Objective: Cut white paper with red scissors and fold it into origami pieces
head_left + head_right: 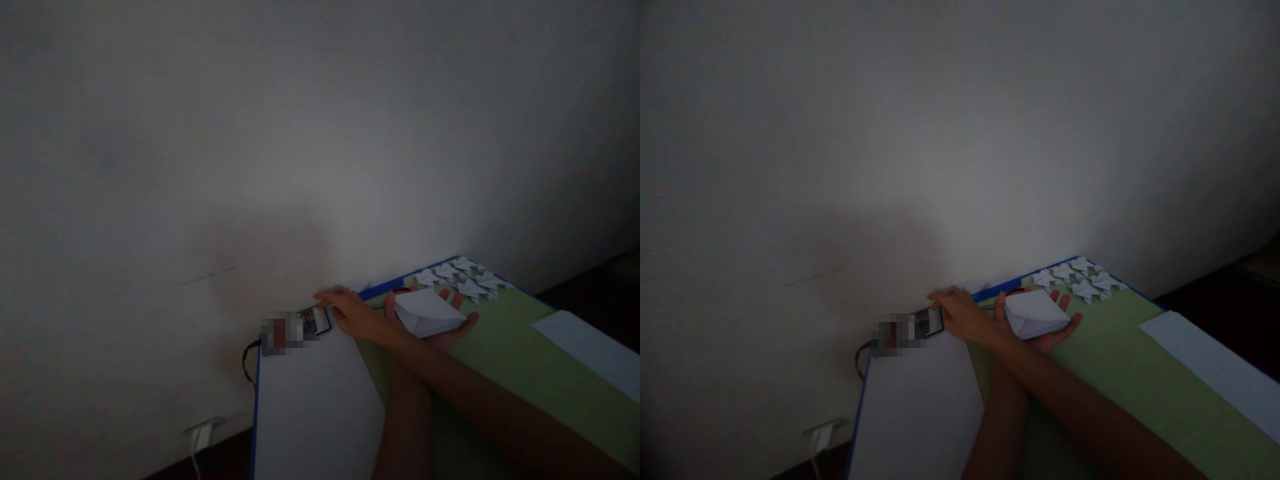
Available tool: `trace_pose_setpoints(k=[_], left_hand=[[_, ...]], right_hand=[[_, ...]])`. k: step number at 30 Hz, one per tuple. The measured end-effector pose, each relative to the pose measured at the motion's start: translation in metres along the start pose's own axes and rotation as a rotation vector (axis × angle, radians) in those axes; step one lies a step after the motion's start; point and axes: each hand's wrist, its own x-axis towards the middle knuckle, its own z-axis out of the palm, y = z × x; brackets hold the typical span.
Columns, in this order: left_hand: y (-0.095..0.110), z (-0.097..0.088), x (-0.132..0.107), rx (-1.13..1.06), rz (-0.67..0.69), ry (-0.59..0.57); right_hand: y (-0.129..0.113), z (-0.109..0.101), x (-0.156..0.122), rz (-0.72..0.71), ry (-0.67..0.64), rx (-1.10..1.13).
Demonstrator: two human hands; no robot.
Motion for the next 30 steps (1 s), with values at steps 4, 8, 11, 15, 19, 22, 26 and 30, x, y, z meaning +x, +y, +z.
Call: trace_pose_setpoints(k=[4, 8, 11, 15, 19, 22, 26, 30], left_hand=[[0.0, 0.004, -0.003, 0.1, 0.035, -0.005], [0.002, 0.005, -0.004, 0.21, 0.071, -0.023], [0.005, 0.003, -0.004, 0.176, 0.083, -0.09], [0.01, 0.001, -0.004, 0.137, 0.074, -0.074], [0.014, -0.001, -0.003, 0.042, 0.086, -0.02], [0.016, -0.001, -0.004, 0.005, 0.116, -0.046], [0.019, 0.003, -0.007, 0.036, 0.183, -0.03], [0.021, 0.007, -0.008, 0.004, 0.185, -0.012]], right_hand=[[0.0, 0.001, -0.001, -0.001, -0.044, -0.003], [0.0, 0.007, 0.0, -0.077, -0.065, 0.017], [-0.005, 0.011, 0.003, -0.14, -0.125, 0.025], [-0.018, 0.01, 0.009, -0.189, -0.229, 0.01], [-0.028, 0.009, 0.014, -0.189, -0.307, -0.02], [-0.032, 0.012, 0.018, -0.19, -0.37, -0.052], [-0.032, 0.018, 0.023, -0.213, -0.397, -0.057], [-0.03, 0.022, 0.026, -0.212, -0.393, -0.027]])
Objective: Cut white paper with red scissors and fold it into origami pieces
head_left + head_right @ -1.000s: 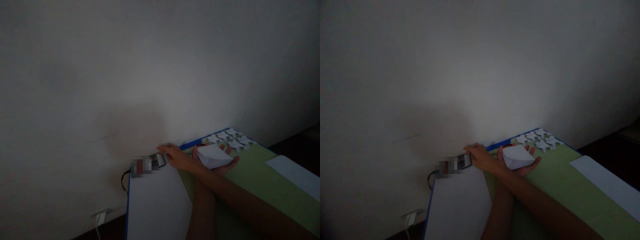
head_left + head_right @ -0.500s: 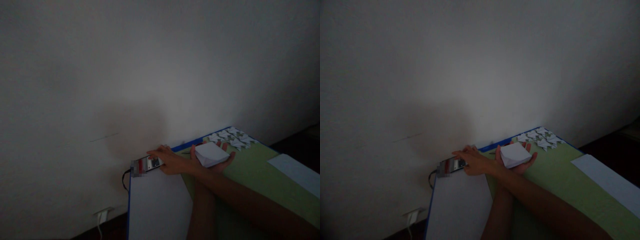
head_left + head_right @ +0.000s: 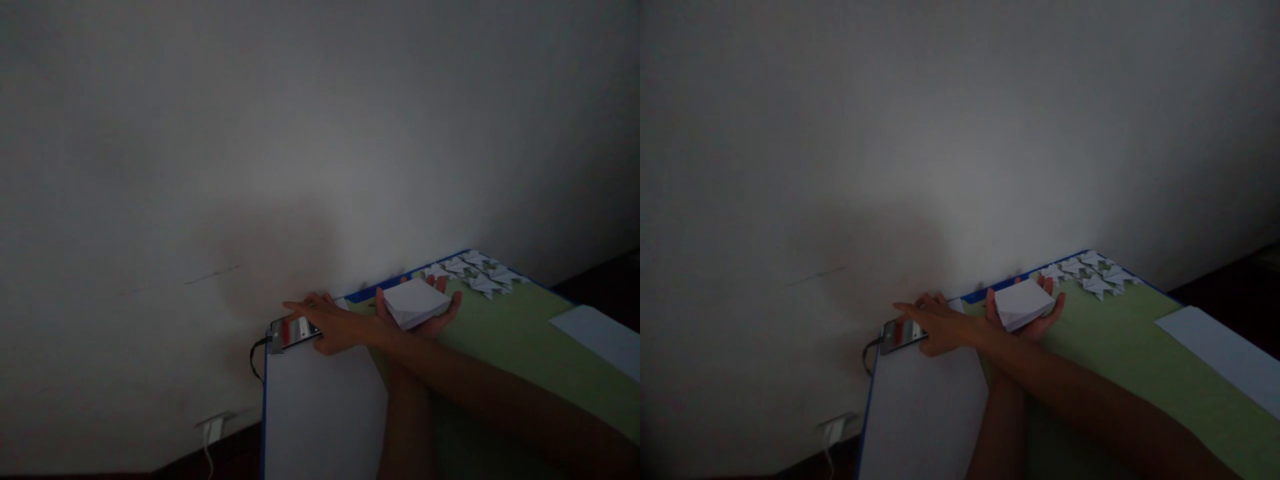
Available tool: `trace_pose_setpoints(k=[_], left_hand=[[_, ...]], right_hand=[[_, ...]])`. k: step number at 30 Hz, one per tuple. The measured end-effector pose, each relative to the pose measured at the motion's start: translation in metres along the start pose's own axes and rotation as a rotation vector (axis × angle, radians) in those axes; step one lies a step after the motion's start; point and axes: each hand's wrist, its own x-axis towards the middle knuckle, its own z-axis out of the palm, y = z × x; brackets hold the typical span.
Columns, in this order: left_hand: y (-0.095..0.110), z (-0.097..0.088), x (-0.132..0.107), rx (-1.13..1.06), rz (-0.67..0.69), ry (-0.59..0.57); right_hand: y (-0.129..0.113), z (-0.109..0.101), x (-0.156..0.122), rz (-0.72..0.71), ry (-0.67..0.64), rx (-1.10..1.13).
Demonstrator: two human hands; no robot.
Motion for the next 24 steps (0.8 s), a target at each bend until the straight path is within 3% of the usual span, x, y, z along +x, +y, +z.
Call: trace_pose_setpoints(k=[6, 12, 18, 24], left_hand=[[0.001, -0.002, -0.001, -0.011, 0.007, -0.008], [-0.001, -0.001, -0.001, 0.03, 0.021, 0.067], [-0.001, -0.012, 0.007, -0.096, -0.051, 0.039], [0.0, -0.014, 0.007, -0.106, -0.037, -0.011]], right_hand=[[0.0, -0.001, 0.002, 0.055, 0.002, 0.016], [-0.001, -0.002, -0.001, 0.074, 0.043, 0.091], [0.002, 0.001, -0.005, 0.053, 0.044, 0.071], [0.004, 0.003, -0.004, 0.059, 0.043, 0.053]])
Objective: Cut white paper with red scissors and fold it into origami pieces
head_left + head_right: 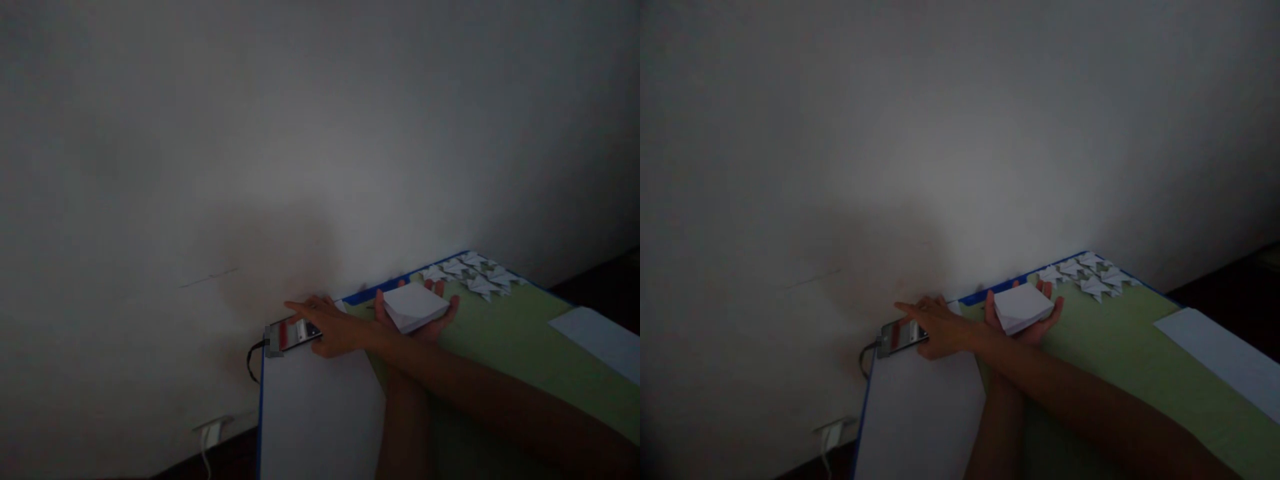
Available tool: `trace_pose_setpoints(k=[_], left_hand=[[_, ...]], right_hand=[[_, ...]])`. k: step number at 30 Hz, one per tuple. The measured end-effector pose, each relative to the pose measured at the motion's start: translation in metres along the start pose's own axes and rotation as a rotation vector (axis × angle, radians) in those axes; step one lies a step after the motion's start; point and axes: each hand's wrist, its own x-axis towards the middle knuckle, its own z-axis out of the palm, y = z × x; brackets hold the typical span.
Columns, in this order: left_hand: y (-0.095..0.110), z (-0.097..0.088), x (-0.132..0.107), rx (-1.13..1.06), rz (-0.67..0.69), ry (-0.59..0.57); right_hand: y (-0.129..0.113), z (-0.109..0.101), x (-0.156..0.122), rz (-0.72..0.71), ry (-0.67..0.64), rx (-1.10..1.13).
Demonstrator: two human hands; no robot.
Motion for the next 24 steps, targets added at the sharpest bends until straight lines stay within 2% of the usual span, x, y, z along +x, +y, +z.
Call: trace_pose_setpoints(k=[16, 24], left_hand=[[0.0, 0.002, 0.001, 0.024, 0.021, 0.013], [-0.003, 0.014, -0.006, 0.108, 0.057, 0.064]], right_hand=[[0.0, -0.001, -0.003, -0.011, 0.003, 0.018], [0.002, 0.0, -0.002, -0.04, 0.006, 0.018]])
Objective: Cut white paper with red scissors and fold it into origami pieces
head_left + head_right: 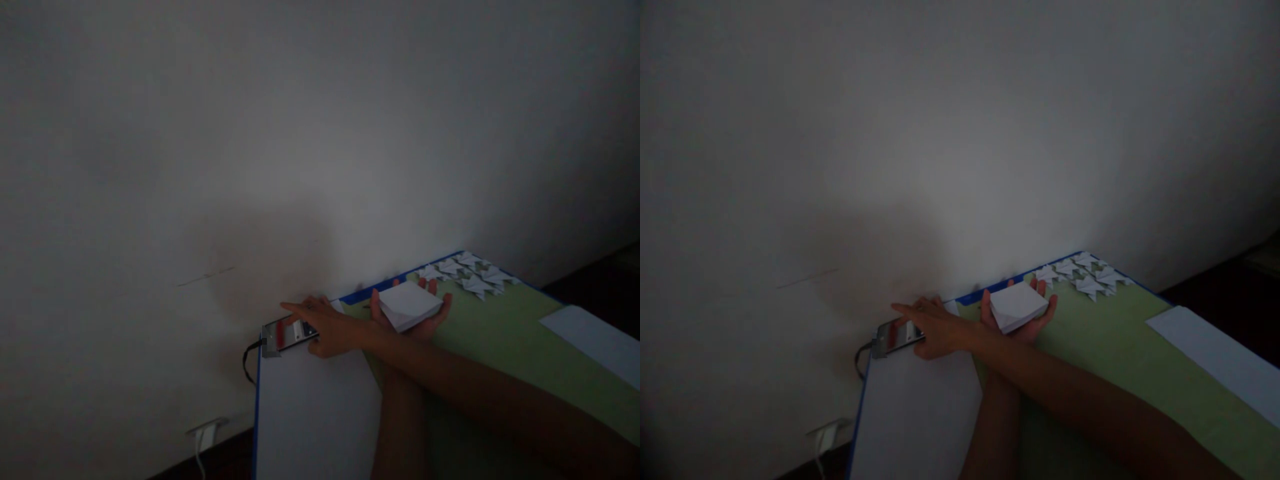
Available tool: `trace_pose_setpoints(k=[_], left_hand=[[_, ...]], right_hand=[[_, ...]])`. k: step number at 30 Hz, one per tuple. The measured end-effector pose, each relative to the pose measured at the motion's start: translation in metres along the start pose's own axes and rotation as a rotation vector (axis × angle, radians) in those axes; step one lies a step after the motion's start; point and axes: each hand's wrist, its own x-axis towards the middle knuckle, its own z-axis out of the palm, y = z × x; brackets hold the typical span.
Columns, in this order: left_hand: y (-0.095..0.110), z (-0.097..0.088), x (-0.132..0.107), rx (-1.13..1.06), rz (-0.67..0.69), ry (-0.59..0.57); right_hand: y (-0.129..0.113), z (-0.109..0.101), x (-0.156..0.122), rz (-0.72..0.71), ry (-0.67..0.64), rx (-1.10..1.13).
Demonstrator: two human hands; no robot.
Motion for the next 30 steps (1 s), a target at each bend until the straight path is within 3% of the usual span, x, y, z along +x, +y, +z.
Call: trace_pose_setpoints(k=[5, 15, 22, 30], left_hand=[[-0.0001, 0.0032, -0.0011, 0.045, 0.013, 0.023], [0.0002, -0.0038, 0.0044, -0.02, 0.021, -0.038], [0.0002, 0.0017, 0.0036, 0.042, 0.03, 0.04], [-0.0005, 0.0011, 0.0026, -0.002, 0.025, 0.009]], right_hand=[[-0.0007, -0.0005, 0.0014, 0.033, 0.006, -0.008], [0.0024, 0.0008, 0.0037, -0.028, 0.027, 0.034], [0.0028, 0.0014, 0.0033, -0.029, 0.025, 0.004], [0.0023, 0.0014, 0.0039, -0.019, 0.004, -0.035]])
